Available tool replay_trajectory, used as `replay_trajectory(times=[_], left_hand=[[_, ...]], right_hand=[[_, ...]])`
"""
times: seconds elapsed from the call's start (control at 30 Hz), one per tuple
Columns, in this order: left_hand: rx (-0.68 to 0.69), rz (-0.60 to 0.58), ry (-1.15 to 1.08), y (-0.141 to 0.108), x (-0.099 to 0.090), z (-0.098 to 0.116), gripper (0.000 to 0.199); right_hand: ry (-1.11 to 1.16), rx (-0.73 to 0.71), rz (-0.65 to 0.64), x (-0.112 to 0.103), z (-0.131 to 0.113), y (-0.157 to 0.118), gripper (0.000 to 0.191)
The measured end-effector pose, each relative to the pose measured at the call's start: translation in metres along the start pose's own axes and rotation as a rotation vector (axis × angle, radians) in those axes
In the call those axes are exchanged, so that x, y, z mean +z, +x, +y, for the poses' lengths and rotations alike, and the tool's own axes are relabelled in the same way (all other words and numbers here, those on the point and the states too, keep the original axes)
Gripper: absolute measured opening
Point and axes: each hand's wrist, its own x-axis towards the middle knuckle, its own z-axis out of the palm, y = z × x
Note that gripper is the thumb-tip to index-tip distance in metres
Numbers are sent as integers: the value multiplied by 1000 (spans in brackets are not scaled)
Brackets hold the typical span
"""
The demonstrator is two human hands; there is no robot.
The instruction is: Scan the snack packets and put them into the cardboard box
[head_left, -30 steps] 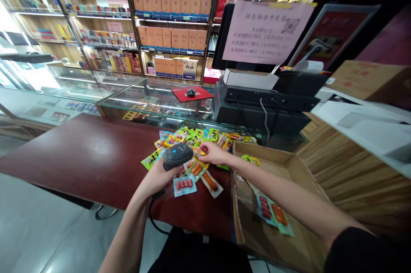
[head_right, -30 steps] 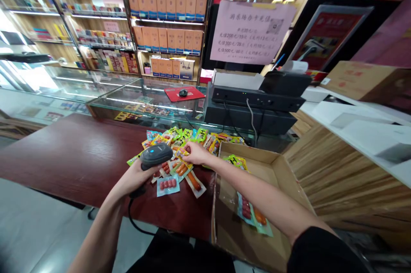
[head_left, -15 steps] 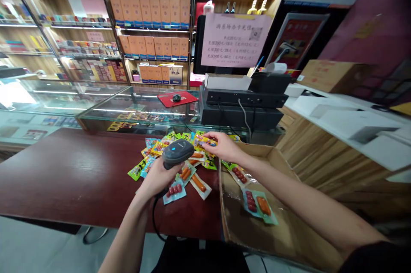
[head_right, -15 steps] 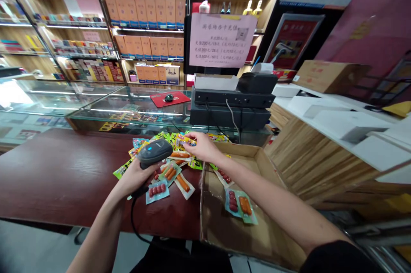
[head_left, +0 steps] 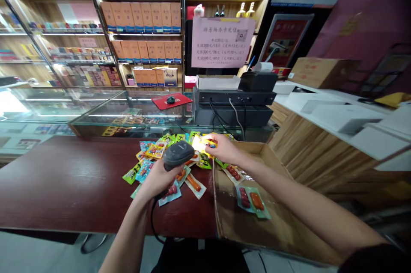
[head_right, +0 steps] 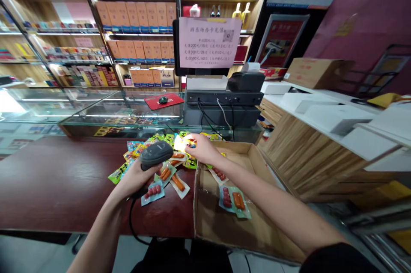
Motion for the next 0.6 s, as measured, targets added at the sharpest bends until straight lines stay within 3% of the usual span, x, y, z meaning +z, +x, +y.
replay_trajectory(times=[0.33,0.6], left_hand=[[-32,-107,52,-3,5,0,29],[32,-85,116,1,8,2,30]], right_hand=[[-50,17,2,-4,-7,-4,26],[25,48,23,-13,-3,-13,25]])
